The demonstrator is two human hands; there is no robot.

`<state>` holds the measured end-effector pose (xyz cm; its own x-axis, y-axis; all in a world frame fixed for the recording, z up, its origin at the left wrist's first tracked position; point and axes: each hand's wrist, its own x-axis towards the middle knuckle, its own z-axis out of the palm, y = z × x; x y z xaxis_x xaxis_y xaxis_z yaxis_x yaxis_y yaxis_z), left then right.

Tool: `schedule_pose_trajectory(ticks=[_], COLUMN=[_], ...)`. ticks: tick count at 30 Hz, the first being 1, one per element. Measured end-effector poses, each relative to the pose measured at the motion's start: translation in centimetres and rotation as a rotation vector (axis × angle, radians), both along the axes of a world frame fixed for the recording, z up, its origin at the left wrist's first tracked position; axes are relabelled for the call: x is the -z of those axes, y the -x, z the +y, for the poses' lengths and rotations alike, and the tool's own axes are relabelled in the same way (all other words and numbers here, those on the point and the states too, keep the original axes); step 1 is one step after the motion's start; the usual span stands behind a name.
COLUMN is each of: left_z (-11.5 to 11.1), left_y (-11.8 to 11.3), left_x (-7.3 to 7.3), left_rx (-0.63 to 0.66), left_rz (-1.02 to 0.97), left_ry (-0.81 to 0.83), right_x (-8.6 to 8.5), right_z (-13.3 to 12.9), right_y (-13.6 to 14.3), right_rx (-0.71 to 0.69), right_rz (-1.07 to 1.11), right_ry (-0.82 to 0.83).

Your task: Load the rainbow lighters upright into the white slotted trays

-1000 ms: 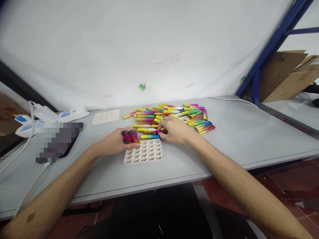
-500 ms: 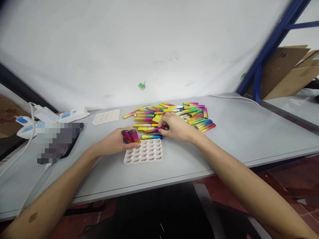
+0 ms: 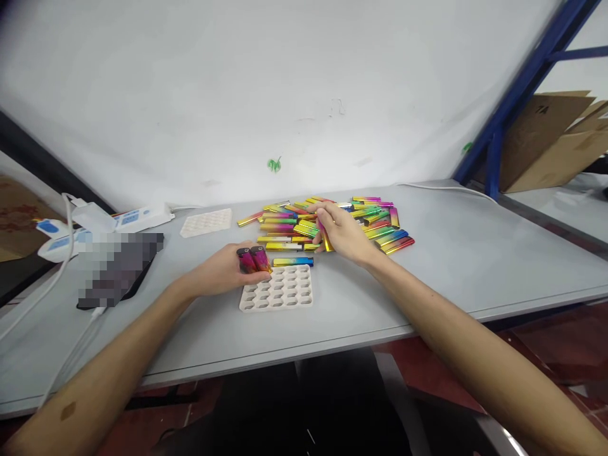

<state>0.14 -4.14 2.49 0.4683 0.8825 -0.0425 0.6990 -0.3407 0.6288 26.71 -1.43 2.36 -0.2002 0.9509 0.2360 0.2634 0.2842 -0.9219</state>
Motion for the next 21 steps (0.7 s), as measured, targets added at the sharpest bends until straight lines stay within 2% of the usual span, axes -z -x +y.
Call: schedule_pose_trajectory(ticks=[3, 9, 17, 21], left_z=[0.08, 0.17, 0.32, 0.36], left_y=[0.00, -0.02, 0.13, 0.32], left_x=[0.08, 0.00, 0.18, 0.35], left_rx=[-0.038, -0.082, -0.116, -0.095], left_rz=[0.020, 0.051, 0.070, 0.046], left_ry=[-0.014, -0.031, -0.025, -0.024], right_x=[0.17, 0.46, 0.04, -0.38], right_z=[0.07, 0.33, -0.14, -0.07], right_y=[0.00, -0.17, 0.42, 0.46], right_rx=[0.020, -0.025, -0.045, 0.006], right_rz=[0.049, 0.011, 0.303, 0.387], right_ry=[0.117, 0.117, 0.258, 0.337])
